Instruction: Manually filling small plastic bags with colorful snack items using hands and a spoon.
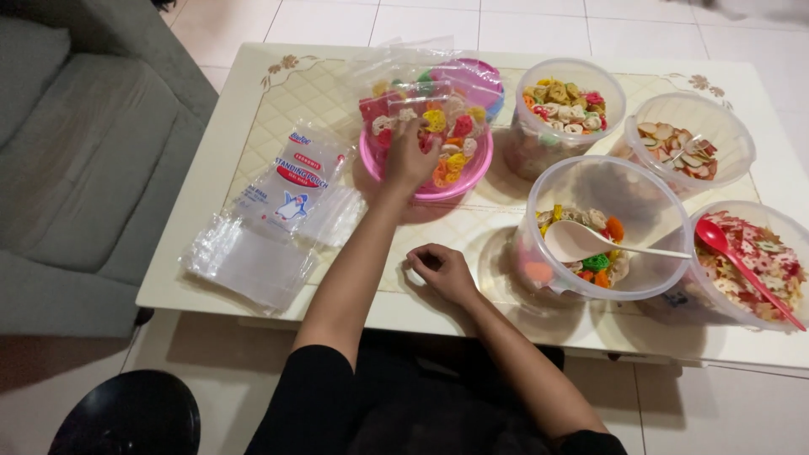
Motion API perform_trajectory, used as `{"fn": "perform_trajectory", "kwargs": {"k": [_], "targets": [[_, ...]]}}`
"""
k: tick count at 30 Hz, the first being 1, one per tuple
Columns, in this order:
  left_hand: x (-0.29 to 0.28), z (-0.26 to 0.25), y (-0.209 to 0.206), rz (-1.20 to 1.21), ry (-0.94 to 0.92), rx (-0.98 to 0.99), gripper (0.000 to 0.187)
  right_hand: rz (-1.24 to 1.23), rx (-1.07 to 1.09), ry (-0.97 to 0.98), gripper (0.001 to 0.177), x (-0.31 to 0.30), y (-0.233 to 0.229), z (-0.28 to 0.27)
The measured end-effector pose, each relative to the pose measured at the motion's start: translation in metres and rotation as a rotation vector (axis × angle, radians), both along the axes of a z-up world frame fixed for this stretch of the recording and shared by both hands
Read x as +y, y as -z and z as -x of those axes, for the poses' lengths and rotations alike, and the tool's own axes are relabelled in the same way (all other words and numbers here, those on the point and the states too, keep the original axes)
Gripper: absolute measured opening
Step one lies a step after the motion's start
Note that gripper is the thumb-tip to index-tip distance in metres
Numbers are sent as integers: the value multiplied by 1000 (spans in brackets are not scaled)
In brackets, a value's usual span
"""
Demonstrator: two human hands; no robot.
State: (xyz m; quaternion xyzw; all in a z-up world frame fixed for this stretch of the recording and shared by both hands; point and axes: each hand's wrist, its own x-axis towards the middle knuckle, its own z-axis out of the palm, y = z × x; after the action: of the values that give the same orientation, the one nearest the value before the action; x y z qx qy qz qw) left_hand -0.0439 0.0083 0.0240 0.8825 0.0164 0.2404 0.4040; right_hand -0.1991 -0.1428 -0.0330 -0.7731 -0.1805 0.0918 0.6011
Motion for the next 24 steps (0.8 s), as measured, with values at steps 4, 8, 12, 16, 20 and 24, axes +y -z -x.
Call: {"fn": "perform_trajectory", "kwargs": {"k": [4, 8, 12, 16, 20, 24], "targets": [[19, 21, -1, 12, -7, -214, 29, -21, 17, 2, 22, -1, 3, -1], [60, 81, 1, 38, 4, -328, 23, -42, -3, -3, 19, 1, 7, 1], [117, 161, 6, -108, -200, -287, 27, -72, -22, 3, 15, 2, 20, -4], [145, 245, 15, -317, -466, -120, 33, -6, -30, 29, 16, 3, 19, -5], [148, 294, 8, -401, -581, -53, 60, 212, -89, -42, 26, 28, -3, -6], [139, 318, -5, -204, -500, 286, 93, 285, -472, -228, 38, 72, -34, 0]]}}
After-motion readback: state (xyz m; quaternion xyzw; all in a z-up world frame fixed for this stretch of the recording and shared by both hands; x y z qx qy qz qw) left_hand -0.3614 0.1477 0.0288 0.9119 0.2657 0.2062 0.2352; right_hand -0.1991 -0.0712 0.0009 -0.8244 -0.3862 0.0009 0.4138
